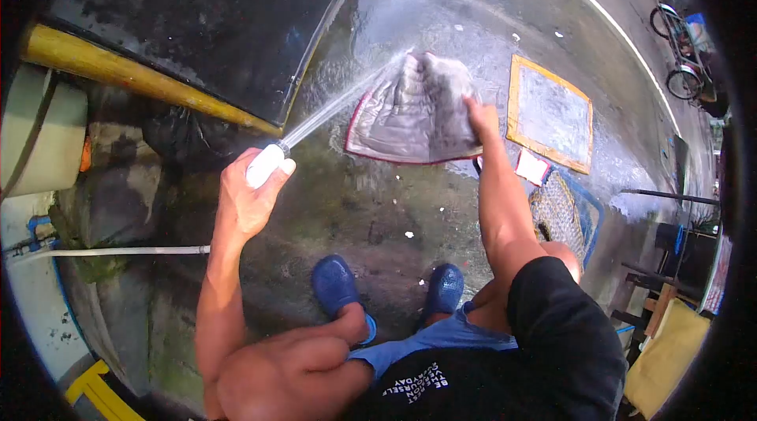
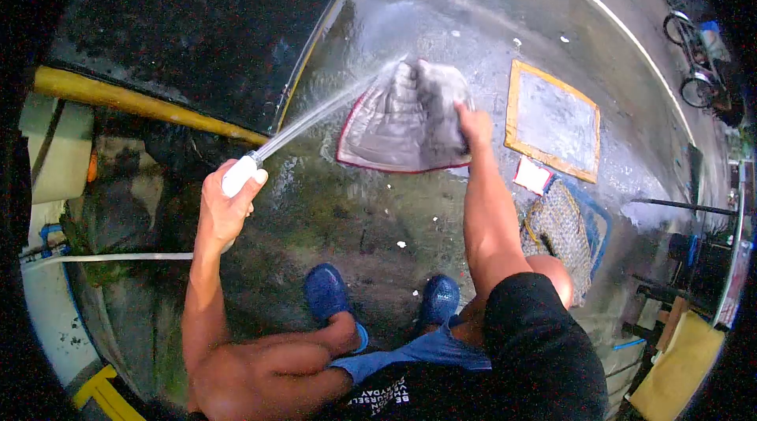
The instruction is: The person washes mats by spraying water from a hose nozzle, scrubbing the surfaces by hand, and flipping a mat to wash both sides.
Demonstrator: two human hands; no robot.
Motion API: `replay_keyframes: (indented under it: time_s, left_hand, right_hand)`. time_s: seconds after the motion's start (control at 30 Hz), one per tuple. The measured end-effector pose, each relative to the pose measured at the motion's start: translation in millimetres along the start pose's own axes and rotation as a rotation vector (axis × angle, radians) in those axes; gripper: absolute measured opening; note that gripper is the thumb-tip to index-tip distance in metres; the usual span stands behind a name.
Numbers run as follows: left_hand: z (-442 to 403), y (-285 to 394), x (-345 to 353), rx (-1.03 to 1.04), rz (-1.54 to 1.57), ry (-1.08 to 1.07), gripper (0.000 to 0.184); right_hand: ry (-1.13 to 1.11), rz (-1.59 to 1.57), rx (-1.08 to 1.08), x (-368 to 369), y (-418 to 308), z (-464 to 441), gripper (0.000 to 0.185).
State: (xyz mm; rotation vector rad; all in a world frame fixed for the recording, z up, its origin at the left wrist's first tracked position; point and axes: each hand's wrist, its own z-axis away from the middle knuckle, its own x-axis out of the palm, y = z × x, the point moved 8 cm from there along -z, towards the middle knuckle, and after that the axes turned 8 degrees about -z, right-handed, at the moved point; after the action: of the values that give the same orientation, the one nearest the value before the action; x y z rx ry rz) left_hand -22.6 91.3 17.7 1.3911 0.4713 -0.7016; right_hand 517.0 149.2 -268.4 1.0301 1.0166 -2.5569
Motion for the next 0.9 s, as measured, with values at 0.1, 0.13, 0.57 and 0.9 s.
replay_keyframes:
  time_s: [0.1, 0.13, 0.57, 0.9]
  left_hand:
    - [-3, -1, 5, -0.009, -0.003, -0.016, 0.035]
    - [-4, -2, 8, -0.014, -0.004, -0.022, 0.035]
    - [-21, 3, 36, 0.066, -0.11, -0.094, 0.034]
    - [-17, 7, 35, -0.016, -0.096, -0.122, 0.033]
  right_hand:
    - [0.529, 0.405, -0.206, 19, -12, 69, 0.095]
    - [0.479, 0.389, -0.301, 40, -24, 81, 0.094]
    - [-0.165, 0.444, -0.905, 170, -59, 142, 0.098]
    - [0.023, 0.409, -0.911, 171, -71, 144, 0.089]
